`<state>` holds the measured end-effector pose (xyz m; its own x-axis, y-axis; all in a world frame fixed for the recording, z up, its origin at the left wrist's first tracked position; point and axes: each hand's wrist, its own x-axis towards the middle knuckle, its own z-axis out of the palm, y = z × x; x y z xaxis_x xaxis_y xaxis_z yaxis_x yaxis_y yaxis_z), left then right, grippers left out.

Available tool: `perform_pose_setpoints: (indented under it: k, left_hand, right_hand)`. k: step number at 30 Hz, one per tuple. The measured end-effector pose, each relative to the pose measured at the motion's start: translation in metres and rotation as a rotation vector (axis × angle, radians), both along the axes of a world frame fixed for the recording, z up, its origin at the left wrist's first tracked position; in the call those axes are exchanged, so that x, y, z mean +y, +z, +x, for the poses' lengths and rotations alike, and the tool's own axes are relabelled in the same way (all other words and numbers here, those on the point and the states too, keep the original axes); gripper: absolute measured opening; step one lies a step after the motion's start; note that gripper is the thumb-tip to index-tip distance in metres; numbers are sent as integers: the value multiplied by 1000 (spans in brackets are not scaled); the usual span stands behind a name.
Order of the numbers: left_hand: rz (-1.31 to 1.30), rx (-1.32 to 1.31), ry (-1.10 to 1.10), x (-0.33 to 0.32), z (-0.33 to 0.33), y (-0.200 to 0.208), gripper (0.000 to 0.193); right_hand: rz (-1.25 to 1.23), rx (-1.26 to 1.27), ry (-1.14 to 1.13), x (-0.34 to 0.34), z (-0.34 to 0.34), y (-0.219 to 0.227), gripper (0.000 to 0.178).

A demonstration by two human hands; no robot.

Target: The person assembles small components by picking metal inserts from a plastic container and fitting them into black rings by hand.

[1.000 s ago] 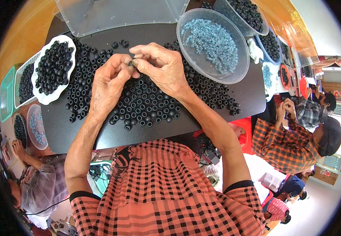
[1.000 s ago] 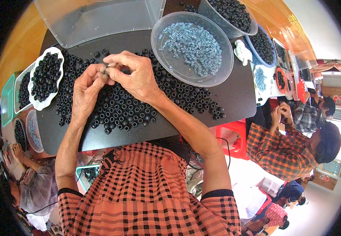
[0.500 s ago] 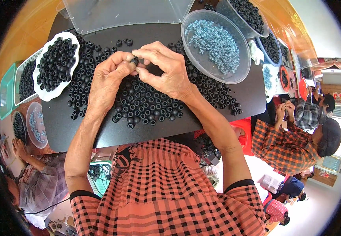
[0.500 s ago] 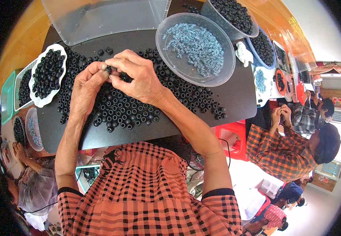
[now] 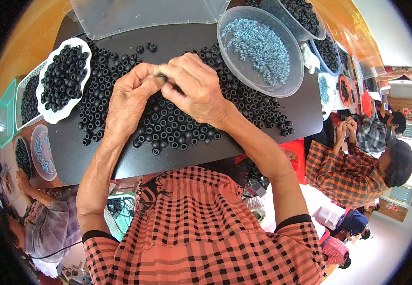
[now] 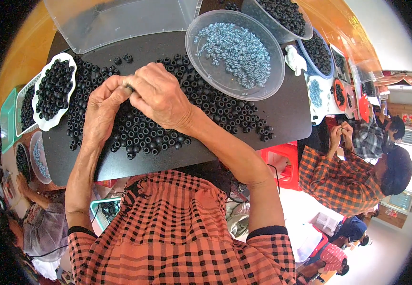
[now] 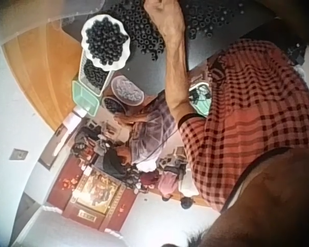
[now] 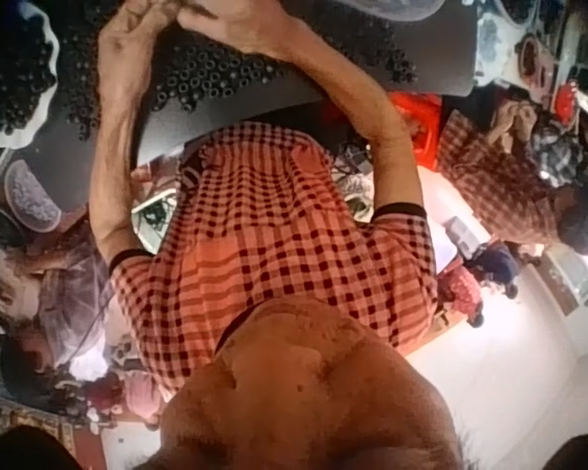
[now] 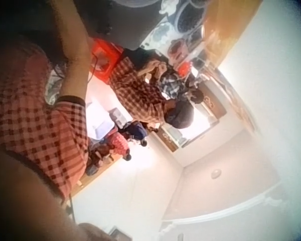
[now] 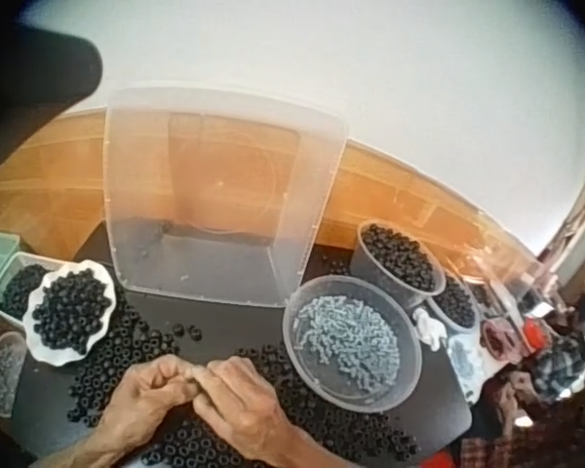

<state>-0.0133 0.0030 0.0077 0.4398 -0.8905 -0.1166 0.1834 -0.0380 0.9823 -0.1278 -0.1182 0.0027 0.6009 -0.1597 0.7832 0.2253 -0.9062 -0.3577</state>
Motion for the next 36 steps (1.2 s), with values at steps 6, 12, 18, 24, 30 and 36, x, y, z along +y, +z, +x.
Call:
perform_pose_setpoints:
  k: [6, 12, 18, 24, 30, 36]
  left_hand:
    - [-34, 90, -5, -2, 2, 0, 10]
    - [-28, 143, -86, -3, 10, -3, 12]
    - [-36, -90, -75, -4, 9, 0, 14]
    - [-190, 58, -48, -3, 11, -2, 29]
    - [-180, 57, -49, -6, 13, -2, 32]
    - [-203, 107, -15, -8, 21, -6, 33]
  right_hand:
    - [137, 43, 0, 6, 1, -2, 35]
    - [108, 86, -39, -1, -1, 1, 35]
    - [-15, 11, -22, 1, -6, 7, 22]
    - [-172, -5, -105, -16, -37, 35, 16]
    - [-273, 1, -522, -173, -76, 84, 16]
    - [-137, 5, -479, -136, -60, 98, 21]
